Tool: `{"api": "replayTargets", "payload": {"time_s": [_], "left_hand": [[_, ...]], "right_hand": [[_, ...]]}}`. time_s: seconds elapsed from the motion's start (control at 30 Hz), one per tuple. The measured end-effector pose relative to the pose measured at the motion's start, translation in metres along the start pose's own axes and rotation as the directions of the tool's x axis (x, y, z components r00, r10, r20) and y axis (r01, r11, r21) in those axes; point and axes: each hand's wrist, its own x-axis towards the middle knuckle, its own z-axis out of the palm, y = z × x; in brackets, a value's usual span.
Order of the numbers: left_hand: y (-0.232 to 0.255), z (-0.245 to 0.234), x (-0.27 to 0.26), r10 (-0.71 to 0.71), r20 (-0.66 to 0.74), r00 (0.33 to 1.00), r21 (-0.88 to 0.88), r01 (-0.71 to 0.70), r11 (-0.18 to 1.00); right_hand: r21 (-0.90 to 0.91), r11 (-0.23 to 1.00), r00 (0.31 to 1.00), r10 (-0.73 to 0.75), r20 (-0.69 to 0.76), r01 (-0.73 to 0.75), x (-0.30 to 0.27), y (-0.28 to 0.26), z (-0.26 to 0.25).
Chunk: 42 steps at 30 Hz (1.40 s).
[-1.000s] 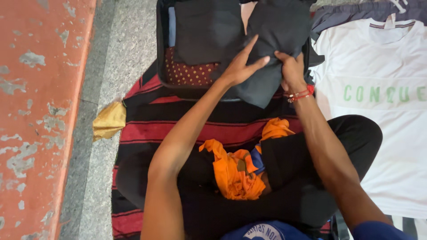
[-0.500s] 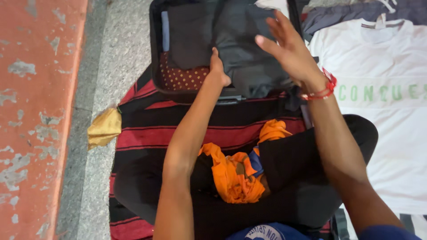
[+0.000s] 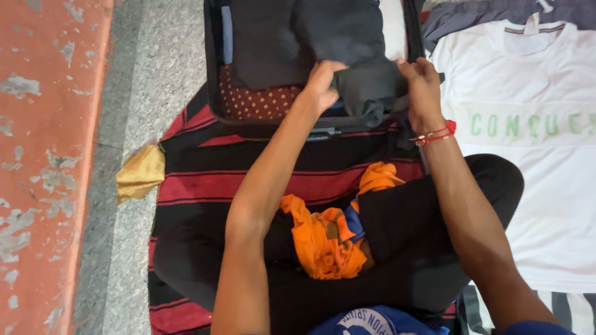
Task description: The person folds and places several items of clothing, such as a white t-shirt and dark trousers, into a suitcase while sitting on a floor mat.
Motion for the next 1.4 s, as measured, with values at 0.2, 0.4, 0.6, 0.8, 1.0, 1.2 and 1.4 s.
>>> {"api": "replayTargets", "payload": {"time_s": [0.2, 0.4, 0.6, 0.8, 1.0, 1.2, 1.4], "left_hand": [[0.012, 0.084, 0.009, 0.126, 0.229, 0.965, -0.017, -0.125, 0.992], [-0.001, 0.082, 0.013, 0.090, 0.433, 0.897, -0.140, -0.031, 0.990], [-0.043, 0.020, -0.004, 0.257, -0.193, 0.947, 0.333, -0.183, 0.925], [-0.071, 0.043, -0.035, 0.872, 0.120, 0.474, 0.923, -0.377, 0.078], [-0.058, 0.104, -0.071, 0.718, 0.577, 0.390, 0.792, -0.481, -0.375], [-0.057, 0.113, -0.047, 0.449, 0.428, 0.784, 0.890, -0.452, -0.058], [-0.055, 0.104, -0.030, 0.586, 0.324, 0.743, 0.867, -0.481, 0.131]], "right_hand": [[0.506, 0.853, 0.970, 0.001, 0.243, -0.127, -0.021, -0.051, -0.011], [0.645, 0.760, 0.973, -0.076, 0.217, -0.084, -0.036, -0.101, -0.017], [0.097, 0.970, 0.965, 0.233, -0.117, -0.223, -0.033, -0.072, -0.027], [0.037, 0.999, 0.996, -0.012, -0.089, 0.016, -0.023, -0.052, -0.035], [0.176, 0.984, 0.999, 0.043, -0.013, -0.040, -0.011, -0.034, -0.044], [0.313, 0.946, 0.995, 0.094, -0.021, -0.083, -0.001, -0.017, -0.053], [0.268, 0.963, 0.998, 0.034, -0.049, -0.020, 0.002, -0.006, -0.052]]}}
